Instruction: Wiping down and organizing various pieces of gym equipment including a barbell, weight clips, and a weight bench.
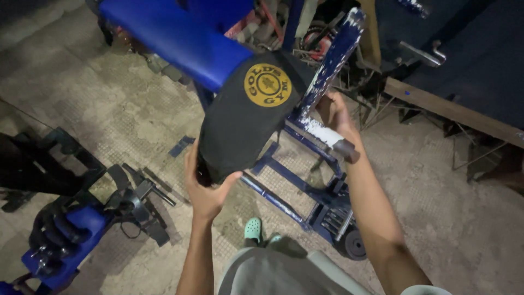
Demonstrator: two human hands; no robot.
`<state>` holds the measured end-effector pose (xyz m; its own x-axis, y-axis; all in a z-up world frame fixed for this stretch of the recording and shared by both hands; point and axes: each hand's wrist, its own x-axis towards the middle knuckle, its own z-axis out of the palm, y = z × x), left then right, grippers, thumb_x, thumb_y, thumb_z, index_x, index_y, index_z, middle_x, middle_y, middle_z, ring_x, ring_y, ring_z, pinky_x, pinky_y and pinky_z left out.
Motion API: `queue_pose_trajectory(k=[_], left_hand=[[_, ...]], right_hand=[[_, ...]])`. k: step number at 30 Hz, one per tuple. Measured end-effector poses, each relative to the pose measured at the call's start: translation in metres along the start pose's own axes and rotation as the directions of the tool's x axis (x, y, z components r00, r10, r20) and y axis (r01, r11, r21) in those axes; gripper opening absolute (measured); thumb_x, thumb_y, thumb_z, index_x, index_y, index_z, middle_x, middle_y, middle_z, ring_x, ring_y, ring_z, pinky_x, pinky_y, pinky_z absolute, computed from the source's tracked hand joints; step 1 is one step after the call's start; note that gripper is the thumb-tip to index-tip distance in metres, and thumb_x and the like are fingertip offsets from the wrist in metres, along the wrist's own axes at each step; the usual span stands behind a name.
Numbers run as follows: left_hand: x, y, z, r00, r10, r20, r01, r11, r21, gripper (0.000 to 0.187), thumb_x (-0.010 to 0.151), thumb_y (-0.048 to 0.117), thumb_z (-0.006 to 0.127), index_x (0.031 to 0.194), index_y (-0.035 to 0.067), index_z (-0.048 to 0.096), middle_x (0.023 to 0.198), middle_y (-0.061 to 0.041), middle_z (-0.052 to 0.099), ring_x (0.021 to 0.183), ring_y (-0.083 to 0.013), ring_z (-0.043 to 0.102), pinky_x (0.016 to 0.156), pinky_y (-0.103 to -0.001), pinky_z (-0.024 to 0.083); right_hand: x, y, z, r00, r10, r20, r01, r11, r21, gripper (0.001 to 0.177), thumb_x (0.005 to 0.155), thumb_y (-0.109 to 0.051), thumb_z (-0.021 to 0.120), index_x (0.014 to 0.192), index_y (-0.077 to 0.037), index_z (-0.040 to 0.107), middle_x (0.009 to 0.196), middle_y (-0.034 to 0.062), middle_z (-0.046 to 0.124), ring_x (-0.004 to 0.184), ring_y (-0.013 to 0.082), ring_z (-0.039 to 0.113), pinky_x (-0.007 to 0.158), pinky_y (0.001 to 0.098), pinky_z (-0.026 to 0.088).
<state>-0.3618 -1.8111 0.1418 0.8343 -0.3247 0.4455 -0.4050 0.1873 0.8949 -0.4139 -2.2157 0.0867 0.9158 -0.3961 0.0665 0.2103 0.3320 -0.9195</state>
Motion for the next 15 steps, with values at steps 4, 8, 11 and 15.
queue_pose_trajectory(k=[4,8,11,15], left_hand=[[0.001,0.011,-0.004,0.996,0.089,0.029,-0.093,0.965,0.245,0.094,0.07,0.022,0.097,0.149,0.001,0.052,0.132,-0.014,0.054,0.124,-0.0297,0.058,0.106,-0.039,0.05],[-0.006,0.005,-0.002,0.995,0.101,0.016,-0.1,0.932,0.348,0.092,0.069,0.023,0.098,0.147,0.003,0.053,0.132,-0.015,0.056,0.124,-0.0309,0.059,0.103,-0.039,0.051],[-0.015,-0.005,-0.001,0.993,0.117,0.013,-0.114,0.92,0.374,0.093,0.072,0.023,0.099,0.15,0.003,0.051,0.141,-0.017,0.056,0.132,-0.0329,0.057,0.11,-0.041,0.048],[-0.023,-0.009,0.0,0.991,0.134,0.01,-0.126,0.902,0.413,0.098,0.077,0.022,0.096,0.157,0.002,0.044,0.154,-0.02,0.052,0.143,-0.036,0.05,0.12,-0.044,0.041]], right_hand=[[-0.021,0.0,0.007,1.0,-0.002,0.016,0.001,0.999,0.043,0.045,0.106,-0.041,0.054,0.13,-0.003,0.056,0.127,0.0085,0.062,0.119,0.0254,0.056,0.108,0.0423,0.043],[-0.044,-0.001,0.004,0.998,-0.057,0.016,0.055,0.995,0.079,0.067,0.103,-0.052,0.056,0.147,-0.002,0.049,0.144,0.0114,0.059,0.133,0.0253,0.055,0.119,0.0419,0.041],[-0.071,0.017,-0.022,0.995,-0.062,-0.075,0.067,0.996,0.056,0.078,0.1,-0.058,0.055,0.153,-0.002,0.046,0.146,0.0141,0.058,0.134,0.0256,0.055,0.12,0.0412,0.04],[-0.124,0.034,-0.032,0.964,-0.048,-0.26,0.042,0.999,-0.027,0.078,0.098,-0.061,0.051,0.152,-0.005,0.044,0.145,0.0121,0.058,0.133,0.0255,0.057,0.117,0.0418,0.04]])
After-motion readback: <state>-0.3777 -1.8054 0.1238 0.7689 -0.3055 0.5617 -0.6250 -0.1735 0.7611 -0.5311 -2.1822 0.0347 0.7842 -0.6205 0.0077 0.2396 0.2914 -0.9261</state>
